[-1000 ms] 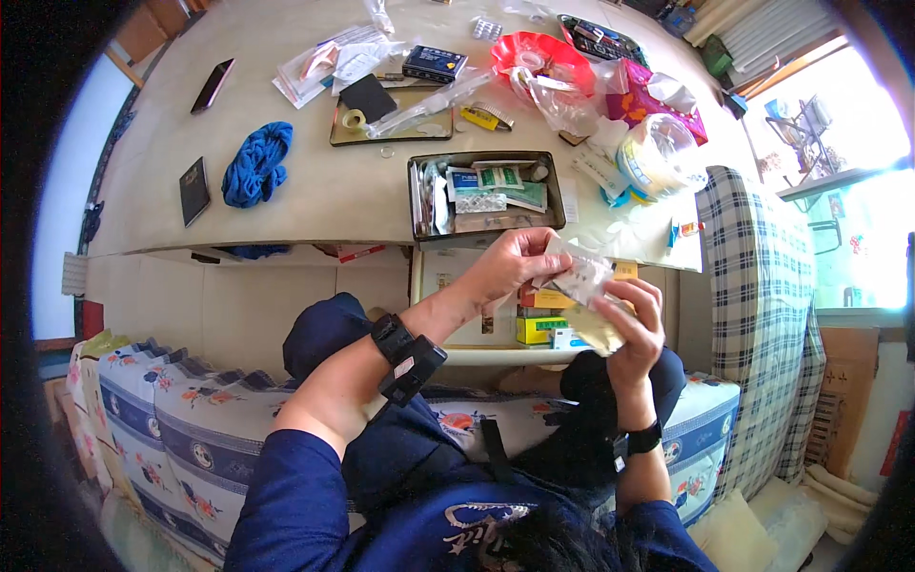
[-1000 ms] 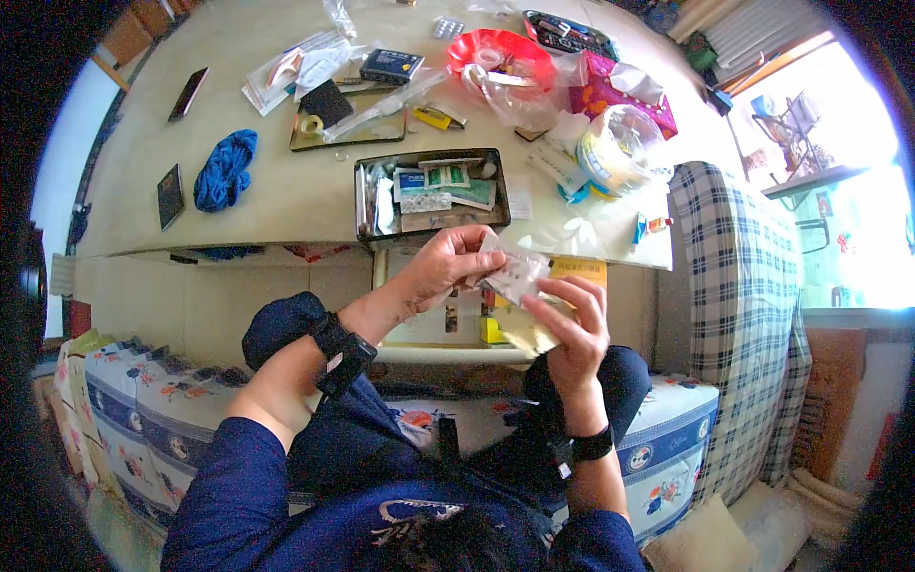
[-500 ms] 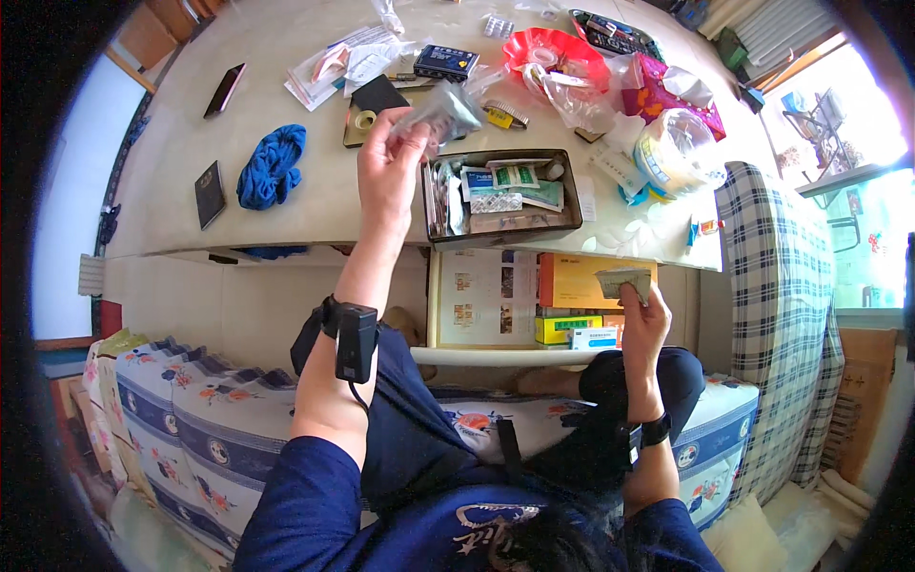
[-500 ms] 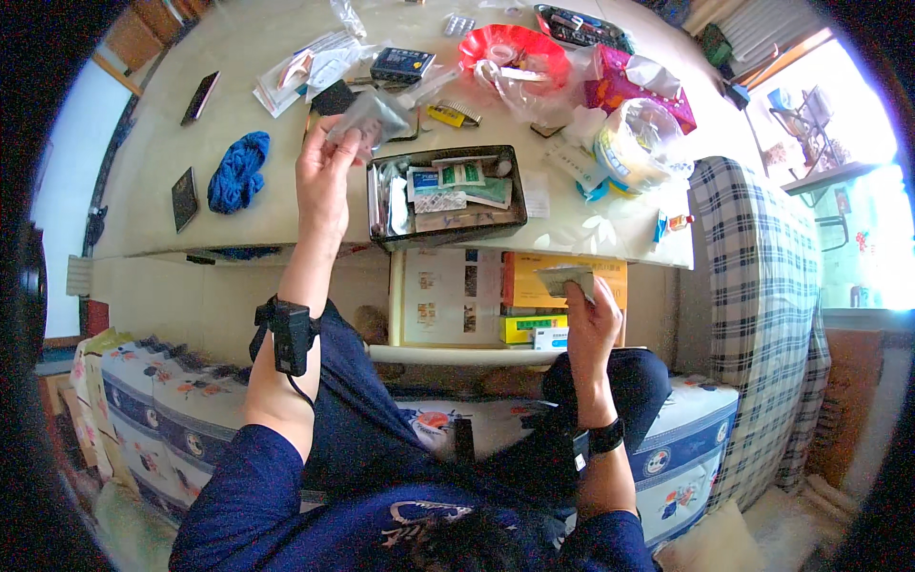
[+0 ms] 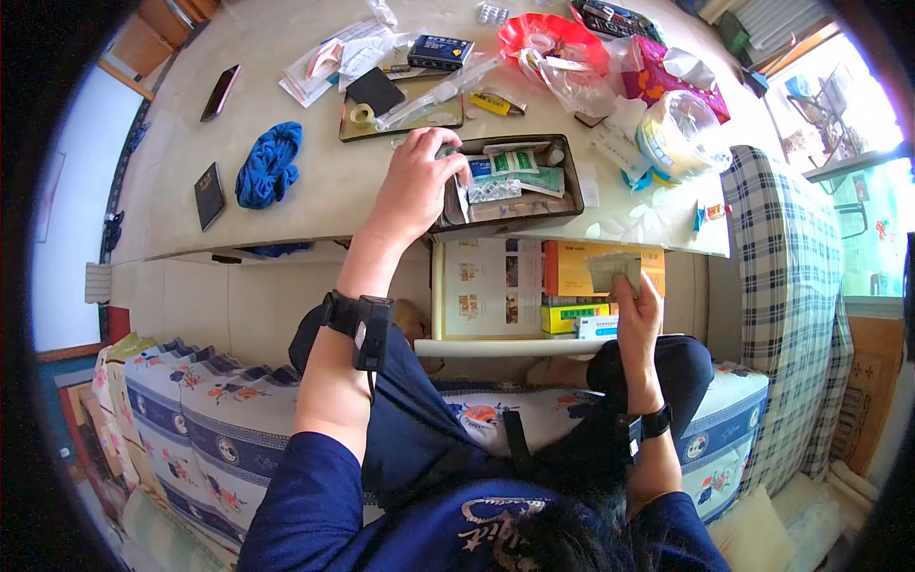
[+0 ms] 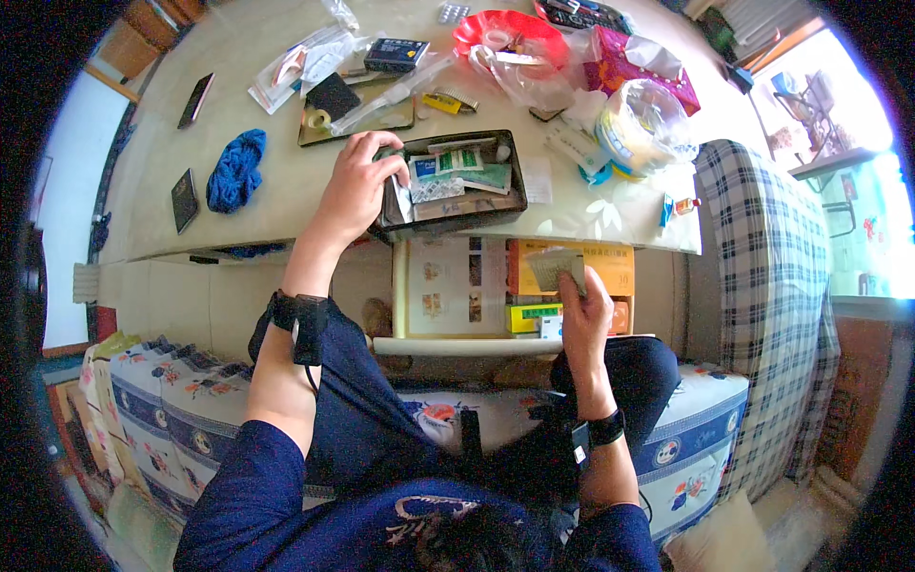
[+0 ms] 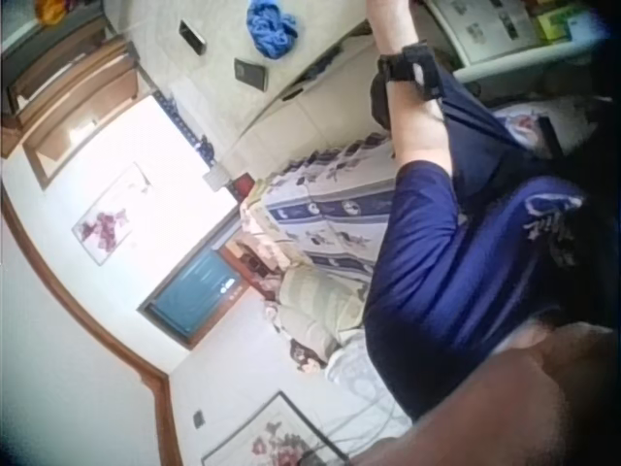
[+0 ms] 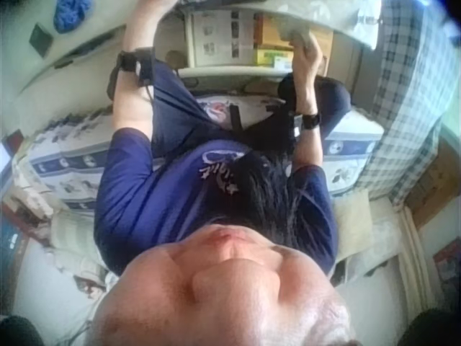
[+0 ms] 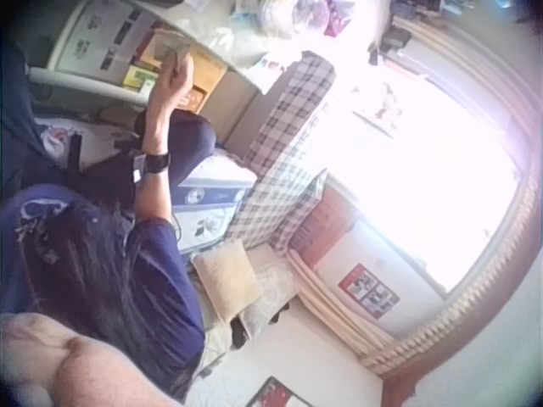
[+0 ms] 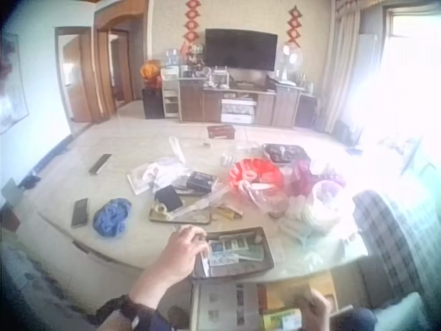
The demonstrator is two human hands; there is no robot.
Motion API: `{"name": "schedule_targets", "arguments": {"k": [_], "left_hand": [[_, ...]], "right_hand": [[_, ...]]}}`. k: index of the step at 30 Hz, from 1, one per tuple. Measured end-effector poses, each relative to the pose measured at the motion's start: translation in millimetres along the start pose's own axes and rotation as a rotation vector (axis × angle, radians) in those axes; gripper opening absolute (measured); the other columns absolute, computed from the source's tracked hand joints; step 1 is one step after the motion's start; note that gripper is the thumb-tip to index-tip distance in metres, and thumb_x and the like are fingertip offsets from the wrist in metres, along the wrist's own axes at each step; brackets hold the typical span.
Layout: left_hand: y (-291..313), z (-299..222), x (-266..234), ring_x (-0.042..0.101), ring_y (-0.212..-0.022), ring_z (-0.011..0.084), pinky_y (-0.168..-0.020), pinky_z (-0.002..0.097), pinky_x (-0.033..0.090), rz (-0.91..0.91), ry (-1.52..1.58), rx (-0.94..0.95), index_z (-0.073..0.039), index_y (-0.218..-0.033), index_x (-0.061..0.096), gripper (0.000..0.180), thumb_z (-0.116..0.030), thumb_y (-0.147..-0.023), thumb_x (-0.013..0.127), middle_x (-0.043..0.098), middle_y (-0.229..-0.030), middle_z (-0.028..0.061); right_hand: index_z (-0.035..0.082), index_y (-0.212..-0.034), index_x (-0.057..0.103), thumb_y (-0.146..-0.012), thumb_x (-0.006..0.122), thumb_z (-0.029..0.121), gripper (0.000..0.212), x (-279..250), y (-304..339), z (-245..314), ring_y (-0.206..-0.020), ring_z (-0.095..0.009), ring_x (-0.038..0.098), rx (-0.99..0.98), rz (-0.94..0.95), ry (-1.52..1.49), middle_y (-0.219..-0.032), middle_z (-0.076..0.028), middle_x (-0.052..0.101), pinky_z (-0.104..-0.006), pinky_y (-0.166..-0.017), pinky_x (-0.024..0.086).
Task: Organizing various medication boxes, pill blister packs, and related documents from a table into a drawer.
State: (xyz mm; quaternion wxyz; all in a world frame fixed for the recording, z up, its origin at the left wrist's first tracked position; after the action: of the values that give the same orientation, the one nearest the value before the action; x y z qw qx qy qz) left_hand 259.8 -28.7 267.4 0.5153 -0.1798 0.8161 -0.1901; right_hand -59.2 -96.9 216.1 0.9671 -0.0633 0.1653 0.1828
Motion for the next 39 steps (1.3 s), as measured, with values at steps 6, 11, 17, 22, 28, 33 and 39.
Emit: {"name": "schedule_targets", "arguments": {"k": [6, 11, 17, 22, 28, 33, 39], "left_hand": [[-7, -11, -13, 0.049, -0.112, 0.0272, -0.100, 0.0393, 0.038, -0.036, 0.110, 0.012, -0.010, -0.087, 0.067, 0.021, 0.002, -0.070, 0.060, 0.057, -0.106, 0.0060], [-1, -7, -7, 0.051, -0.111, 0.0256, -0.096, 0.0399, 0.041, 0.030, 0.129, 0.031, -0.011, -0.087, 0.067, 0.024, -0.007, -0.066, 0.076, 0.058, -0.106, 0.0047], [5, 1, 7, 0.047, -0.117, 0.0279, -0.101, 0.0412, 0.038, 0.072, 0.052, -0.087, -0.011, -0.097, 0.065, 0.034, -0.009, -0.066, 0.077, 0.054, -0.114, 0.0064], [4, 3, 6, 0.045, -0.119, 0.0279, -0.103, 0.0400, 0.037, 0.059, 0.092, -0.113, -0.011, -0.102, 0.063, 0.036, -0.005, -0.068, 0.074, 0.051, -0.118, 0.0076], [6, 8, -1, 0.046, -0.118, 0.0289, -0.103, 0.0389, 0.038, -0.011, 0.176, -0.206, -0.010, -0.103, 0.062, 0.031, -0.003, -0.073, 0.069, 0.051, -0.119, 0.0093], [9, 12, 1, 0.049, -0.116, 0.0293, -0.101, 0.0378, 0.039, -0.032, 0.197, -0.225, -0.010, -0.104, 0.062, 0.030, -0.001, -0.075, 0.066, 0.052, -0.118, 0.0098], [11, 19, -3, 0.053, -0.113, 0.0287, -0.100, 0.0365, 0.041, -0.082, 0.182, -0.213, -0.007, -0.109, 0.060, 0.034, 0.001, -0.075, 0.063, 0.055, -0.113, 0.0123]], "right_hand": [[-0.002, -0.105, 0.058, -0.092, 0.058, 0.009, 0.017, 11, 1, 8, -0.076, -0.006, 0.051, 0.024, -0.001, -0.134, -0.085, -0.001, 0.060, -0.0215, -0.066, 0.044], [0.000, -0.106, 0.058, -0.092, 0.058, 0.010, 0.017, 13, -2, 11, -0.076, -0.005, 0.052, 0.112, 0.050, -0.224, -0.088, -0.001, 0.061, -0.0209, -0.063, 0.045], [-0.001, -0.093, 0.062, -0.084, 0.060, -0.005, 0.010, 13, -9, 39, -0.091, -0.010, 0.059, -0.044, 0.008, -0.148, -0.097, -0.006, 0.063, -0.0233, -0.077, 0.049], [0.003, -0.079, 0.064, -0.064, 0.056, -0.016, 0.025, 19, -16, 75, -0.105, -0.025, 0.058, -0.414, 0.032, 0.050, -0.106, -0.011, 0.064, -0.0347, -0.093, 0.045], [0.006, -0.071, 0.064, -0.062, 0.059, -0.013, 0.022, 31, -18, 81, -0.104, -0.024, 0.057, -0.398, 0.007, 0.119, -0.112, -0.010, 0.060, -0.0334, -0.089, 0.045], [0.006, -0.072, 0.065, -0.063, 0.058, -0.014, 0.024, 35, -20, 74, -0.098, -0.023, 0.057, -0.357, -0.016, 0.096, -0.108, -0.008, 0.059, -0.0302, -0.083, 0.046], [0.005, -0.076, 0.065, -0.066, 0.056, -0.014, 0.024, 28, -13, 74, -0.092, -0.017, 0.058, -0.348, -0.062, 0.131, -0.103, -0.008, 0.060, -0.0230, -0.065, 0.046]]}}
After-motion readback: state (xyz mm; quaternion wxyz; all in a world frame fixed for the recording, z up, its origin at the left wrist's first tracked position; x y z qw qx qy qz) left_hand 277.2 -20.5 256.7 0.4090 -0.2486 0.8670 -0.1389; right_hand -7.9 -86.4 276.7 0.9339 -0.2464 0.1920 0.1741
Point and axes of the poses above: each hand's wrist, its own y-axis away from the middle knuckle, its own x-axis out of the palm, z = x × y, the point moved 5 cm from there along -y, towards the middle knuckle
